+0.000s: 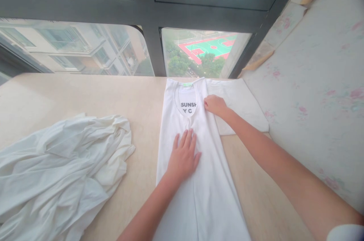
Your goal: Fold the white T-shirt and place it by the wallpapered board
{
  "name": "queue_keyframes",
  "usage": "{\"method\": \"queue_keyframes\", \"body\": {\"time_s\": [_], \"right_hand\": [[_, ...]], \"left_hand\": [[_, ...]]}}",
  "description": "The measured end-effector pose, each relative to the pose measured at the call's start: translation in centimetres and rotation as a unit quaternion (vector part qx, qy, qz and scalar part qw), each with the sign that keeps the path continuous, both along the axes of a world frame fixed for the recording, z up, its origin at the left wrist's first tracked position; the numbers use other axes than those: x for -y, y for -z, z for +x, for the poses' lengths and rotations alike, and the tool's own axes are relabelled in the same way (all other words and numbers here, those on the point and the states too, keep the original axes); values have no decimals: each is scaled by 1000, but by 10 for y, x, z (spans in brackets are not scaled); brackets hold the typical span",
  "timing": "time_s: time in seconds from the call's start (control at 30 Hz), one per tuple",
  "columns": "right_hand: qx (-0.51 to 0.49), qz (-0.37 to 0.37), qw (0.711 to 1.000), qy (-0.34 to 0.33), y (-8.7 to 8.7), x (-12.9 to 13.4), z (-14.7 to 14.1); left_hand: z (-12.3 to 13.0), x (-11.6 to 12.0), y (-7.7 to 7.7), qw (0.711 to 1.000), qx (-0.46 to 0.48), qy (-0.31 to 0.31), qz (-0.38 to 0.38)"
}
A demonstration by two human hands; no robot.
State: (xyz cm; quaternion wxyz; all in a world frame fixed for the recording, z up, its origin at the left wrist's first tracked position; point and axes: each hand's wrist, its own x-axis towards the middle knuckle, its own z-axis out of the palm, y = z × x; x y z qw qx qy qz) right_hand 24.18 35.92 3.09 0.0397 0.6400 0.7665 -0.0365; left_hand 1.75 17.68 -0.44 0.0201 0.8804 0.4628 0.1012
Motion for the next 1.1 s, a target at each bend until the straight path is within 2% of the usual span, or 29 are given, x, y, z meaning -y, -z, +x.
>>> {"method": "queue_keyframes", "body": {"time_s": [0.13,0.33,0.5,0.67,0.83,0.97,1.1], "right_hand": [[-22,-10,1000,13,-3,-4,8],[-57,49,995,65,3,3,28],[-90,115,984,99,7,0,23],[-28,64,995,70,9,-6,11],[-23,83,992,91,17,-3,13],[-41,106,989,92,17,15,7],[-91,145,979,109,21,65,-7]], "left_hand": [[-2,2,2,1000,4,-2,2],[-1,2,-1,1000,5,-4,-3],[-1,2,-1,1000,3,-5,-12],[-2,1,-1,1000,3,-6,-18],[-2,1,-1,1000,5,-4,-14],[-2,1,2,1000,6,-5,-9],[-2,1,5,1000,7,-6,-2]]}}
